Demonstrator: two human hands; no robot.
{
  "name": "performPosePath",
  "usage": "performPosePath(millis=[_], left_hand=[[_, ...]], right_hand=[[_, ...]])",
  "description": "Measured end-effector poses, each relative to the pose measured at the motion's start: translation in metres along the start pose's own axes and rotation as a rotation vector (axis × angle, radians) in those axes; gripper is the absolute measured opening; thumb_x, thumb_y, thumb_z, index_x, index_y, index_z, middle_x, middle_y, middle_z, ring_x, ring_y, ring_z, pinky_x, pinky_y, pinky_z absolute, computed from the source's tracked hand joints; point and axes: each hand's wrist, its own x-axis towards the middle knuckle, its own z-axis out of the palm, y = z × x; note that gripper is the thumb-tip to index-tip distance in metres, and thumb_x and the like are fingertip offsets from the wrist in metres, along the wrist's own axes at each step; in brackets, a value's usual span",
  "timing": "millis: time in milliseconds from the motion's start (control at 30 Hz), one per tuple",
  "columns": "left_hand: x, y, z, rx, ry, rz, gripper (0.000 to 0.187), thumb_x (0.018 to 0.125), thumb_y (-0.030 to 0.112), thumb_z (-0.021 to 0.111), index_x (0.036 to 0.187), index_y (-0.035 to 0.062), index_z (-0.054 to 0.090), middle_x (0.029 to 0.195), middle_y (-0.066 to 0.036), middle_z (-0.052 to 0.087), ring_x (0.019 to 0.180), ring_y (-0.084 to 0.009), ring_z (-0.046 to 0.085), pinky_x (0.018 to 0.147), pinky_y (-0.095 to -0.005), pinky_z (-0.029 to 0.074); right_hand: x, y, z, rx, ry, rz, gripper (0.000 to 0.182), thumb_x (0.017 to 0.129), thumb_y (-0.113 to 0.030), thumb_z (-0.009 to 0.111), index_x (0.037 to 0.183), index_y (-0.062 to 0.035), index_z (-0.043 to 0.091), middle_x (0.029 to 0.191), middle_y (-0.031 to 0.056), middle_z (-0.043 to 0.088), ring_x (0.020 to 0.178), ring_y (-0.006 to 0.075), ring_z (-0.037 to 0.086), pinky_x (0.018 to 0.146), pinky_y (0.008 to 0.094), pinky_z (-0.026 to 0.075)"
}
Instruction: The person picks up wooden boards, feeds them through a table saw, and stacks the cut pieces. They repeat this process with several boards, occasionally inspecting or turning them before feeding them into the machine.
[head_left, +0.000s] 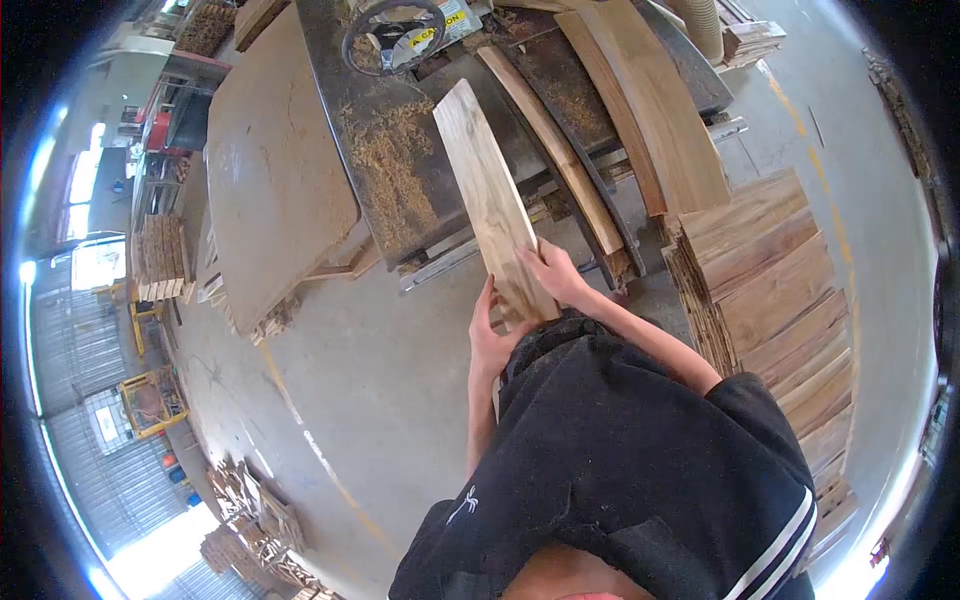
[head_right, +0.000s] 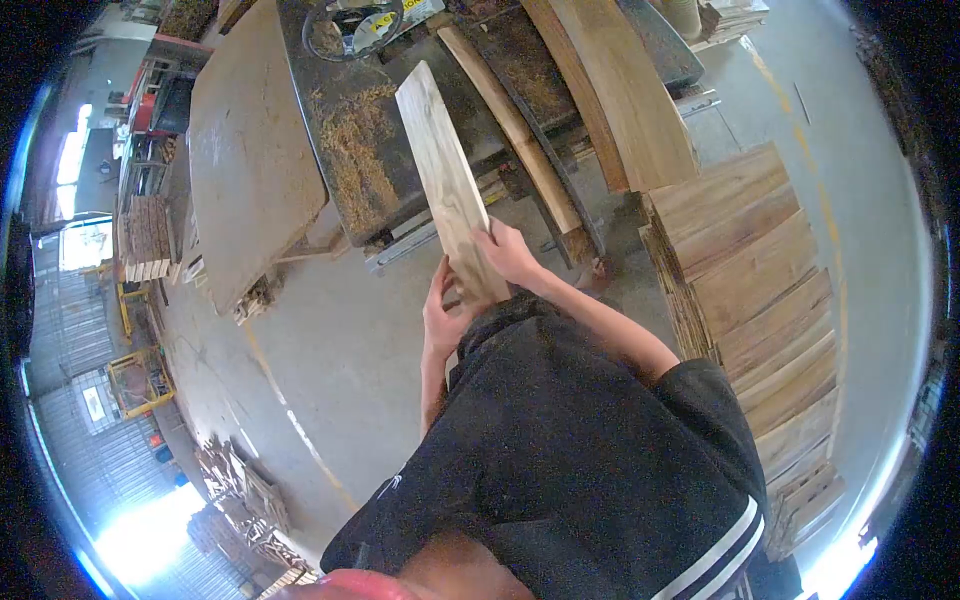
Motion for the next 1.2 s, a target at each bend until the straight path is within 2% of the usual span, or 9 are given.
performPosePath(millis=[67,200,667,767,867,900,1000,1033,1200], left_hand=[[0.002,-0.004,-0.001,0.205,-0.038,0.100,0.124,0.068,0.023,0.102,0.169,0.0042,0.032,0.161,-0.026,0.048,0.146,-0.0411,0.051,0.123,-0.0485,0.041],[0.014,-0.009,0.011,0.478,-0.004,0.285,0.140,0.058,0.023,0.104,0.171,0.0034,0.023,0.162,-0.029,0.045,0.148,-0.0490,0.045,0.122,-0.0539,0.041],[0.033,-0.028,0.018,0.372,-0.066,0.381,0.144,0.064,0.029,0.104,0.172,-0.0019,0.014,0.159,-0.033,0.047,0.140,-0.0497,0.055,0.114,-0.0487,0.050],[0.030,-0.005,0.012,0.202,-0.147,0.338,0.132,0.074,0.025,0.099,0.173,0.0001,0.015,0.160,-0.029,0.050,0.141,-0.0439,0.057,0.113,-0.0453,0.051],[0.043,-0.040,0.018,-0.514,-0.244,0.059,0.104,0.101,0.047,0.076,0.174,0.0035,0.015,0.157,-0.021,0.055,0.138,-0.0329,0.059,0.110,-0.0410,0.051],[0.036,-0.027,0.014,-0.630,-0.153,0.002,0.089,0.111,0.071,0.039,0.172,0.0071,0.028,0.149,-0.012,0.062,0.131,-0.0242,0.062,0.107,-0.0377,0.051],[0.033,-0.046,0.018,-0.911,-0.102,-0.188,0.099,0.105,0.084,0.020,0.164,0.0082,0.043,0.143,-0.009,0.065,0.129,-0.0201,0.064,0.105,-0.0363,0.052],[0.017,0.005,0.011,-0.935,0.005,-0.339,0.086,0.108,0.079,0.028,0.154,0.0094,0.053,0.136,-0.007,0.068,0.123,-0.0179,0.066,0.103,-0.0347,0.052],[0.022,-0.036,0.005,-1.173,0.006,-0.185,0.080,0.109,0.075,0.038,0.150,0.0087,0.057,0.133,-0.009,0.070,0.117,-0.0216,0.069,0.099,-0.0387,0.056]], right_hand=[[0.005,0.008,-0.002,-0.050,0.077,-0.120,0.045,0.109,-0.034,0.064,0.133,0.0037,0.063,0.107,0.0253,0.075,0.099,0.0263,0.074,0.087,0.0406,0.056],[0.007,0.009,-0.006,-0.044,0.183,-0.127,0.043,0.108,-0.029,0.065,0.138,0.0024,0.060,0.111,0.0258,0.074,0.102,0.0283,0.074,0.089,0.0417,0.055],[0.007,0.005,-0.020,0.028,0.112,-0.207,0.046,0.108,-0.018,0.066,0.149,0.0008,0.057,0.123,0.0184,0.075,0.108,0.0166,0.068,0.093,0.0347,0.055],[-0.005,-0.023,-0.017,0.028,0.021,-0.184,0.051,0.109,-0.016,0.065,0.155,0.0033,0.052,0.138,0.0160,0.070,0.126,0.0143,0.063,0.106,0.0302,0.050],[-0.024,-0.055,-0.017,-0.012,-0.152,-0.146,0.056,0.110,-0.018,0.064,0.158,0.0049,0.049,0.150,0.0180,0.065,0.132,0.0161,0.063,0.109,0.0304,0.051],[-0.027,-0.063,-0.017,-0.053,-0.213,-0.175,0.055,0.110,-0.019,0.065,0.157,0.0049,0.051,0.149,0.0181,0.066,0.130,0.0170,0.065,0.108,0.0312,0.053],[-0.034,-0.082,-0.013,-0.271,-0.309,-0.271,0.045,0.109,-0.024,0.067,0.145,0.0022,0.064,0.131,0.0184,0.076,0.116,0.0193,0.073,0.098,0.0358,0.060],[-0.035,-0.089,-0.012,-0.303,-0.352,-0.237,0.043,0.108,-0.024,0.067,0.142,0.0015,0.067,0.127,0.0185,0.077,0.114,0.0197,0.074,0.096,0.0362,0.060],[-0.034,-0.084,-0.011,-0.366,-0.379,-0.316,0.036,0.108,-0.024,0.068,0.133,0.0006,0.073,0.117,0.0185,0.080,0.106,0.0225,0.078,0.091,0.0371,0.061]])
